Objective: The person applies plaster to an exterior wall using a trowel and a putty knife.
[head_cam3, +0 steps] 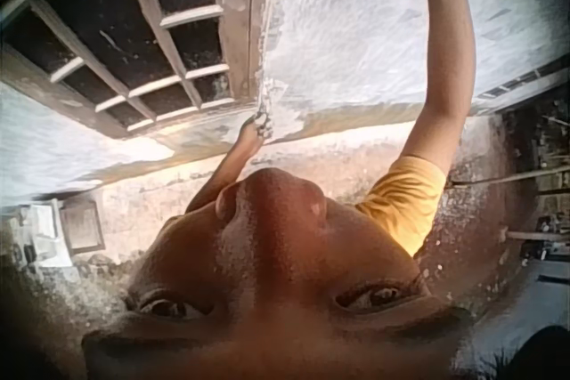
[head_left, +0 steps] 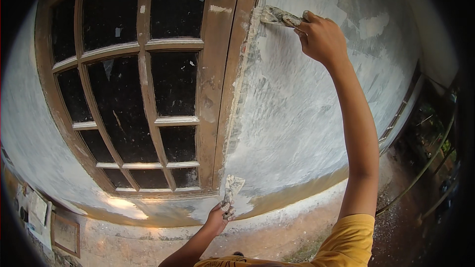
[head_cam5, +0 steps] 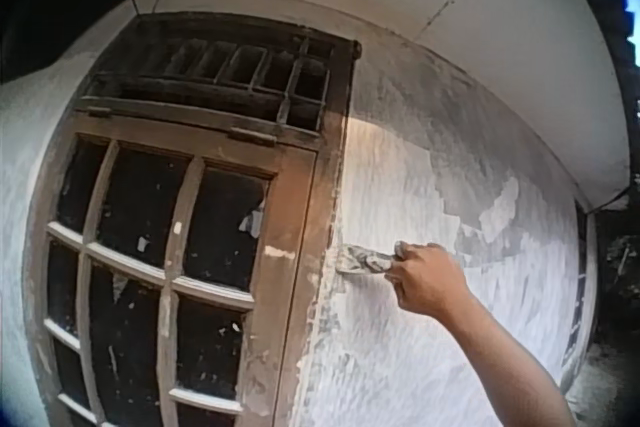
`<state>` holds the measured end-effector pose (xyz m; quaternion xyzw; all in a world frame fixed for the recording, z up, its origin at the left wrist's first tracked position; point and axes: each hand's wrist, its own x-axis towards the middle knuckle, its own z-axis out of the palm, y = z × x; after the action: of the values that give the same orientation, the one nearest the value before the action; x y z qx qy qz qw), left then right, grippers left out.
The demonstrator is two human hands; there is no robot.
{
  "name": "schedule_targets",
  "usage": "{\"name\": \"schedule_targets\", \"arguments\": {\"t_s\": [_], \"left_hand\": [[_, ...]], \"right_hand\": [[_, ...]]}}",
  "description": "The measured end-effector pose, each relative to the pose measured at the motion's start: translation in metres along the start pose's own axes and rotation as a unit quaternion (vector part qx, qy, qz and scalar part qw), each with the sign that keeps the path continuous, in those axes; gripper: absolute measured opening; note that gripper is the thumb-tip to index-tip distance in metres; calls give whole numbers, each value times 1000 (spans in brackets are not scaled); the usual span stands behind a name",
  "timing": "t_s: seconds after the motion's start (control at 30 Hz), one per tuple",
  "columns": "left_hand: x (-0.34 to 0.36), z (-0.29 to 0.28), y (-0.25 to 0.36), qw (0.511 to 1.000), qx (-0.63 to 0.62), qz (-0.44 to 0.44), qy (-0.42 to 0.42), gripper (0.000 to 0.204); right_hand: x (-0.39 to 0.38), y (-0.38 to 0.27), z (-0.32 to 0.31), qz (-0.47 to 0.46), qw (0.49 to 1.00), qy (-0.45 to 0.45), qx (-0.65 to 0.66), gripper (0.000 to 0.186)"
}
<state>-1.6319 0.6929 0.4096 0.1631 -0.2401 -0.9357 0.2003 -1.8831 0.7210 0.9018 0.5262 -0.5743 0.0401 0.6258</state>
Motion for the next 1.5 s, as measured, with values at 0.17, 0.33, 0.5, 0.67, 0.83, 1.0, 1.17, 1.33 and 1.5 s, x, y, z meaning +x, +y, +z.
{"name": "schedule_targets", "arguments": {"t_s": [0.17,0.33,0.5,0.67,0.83,1.0,1.17,1.33,1.5], "left_hand": [[3,-2,0,1000,6,5,6,14],[6,-1,-2,1000,5,-8,-14,16],[6,7,-1,999,30,-4,32,16],[6,8,-2,1000,24,-4,4,16],[8,4,0,1000,11,1,-9,17],[8,13,0,998,33,0,55,16],[7,3,0,1000,15,-8,7,15],[9,3,-2,999,32,-5,18,14],[9,5,-1,1000,25,-11,10,14]], "right_hand": [[-2,-10,6,-1,999,9,42,7],[-17,3,23,-4,999,13,52,7],[-18,-11,22,-10,997,25,76,6],[-25,-5,43,-27,995,5,94,7],[-44,4,39,25,994,27,104,6],[-32,-19,43,-14,992,27,119,7],[-42,3,49,-3,991,22,134,13],[-21,-9,41,19,982,94,160,9],[-15,1,50,-40,993,46,99,9]]}}
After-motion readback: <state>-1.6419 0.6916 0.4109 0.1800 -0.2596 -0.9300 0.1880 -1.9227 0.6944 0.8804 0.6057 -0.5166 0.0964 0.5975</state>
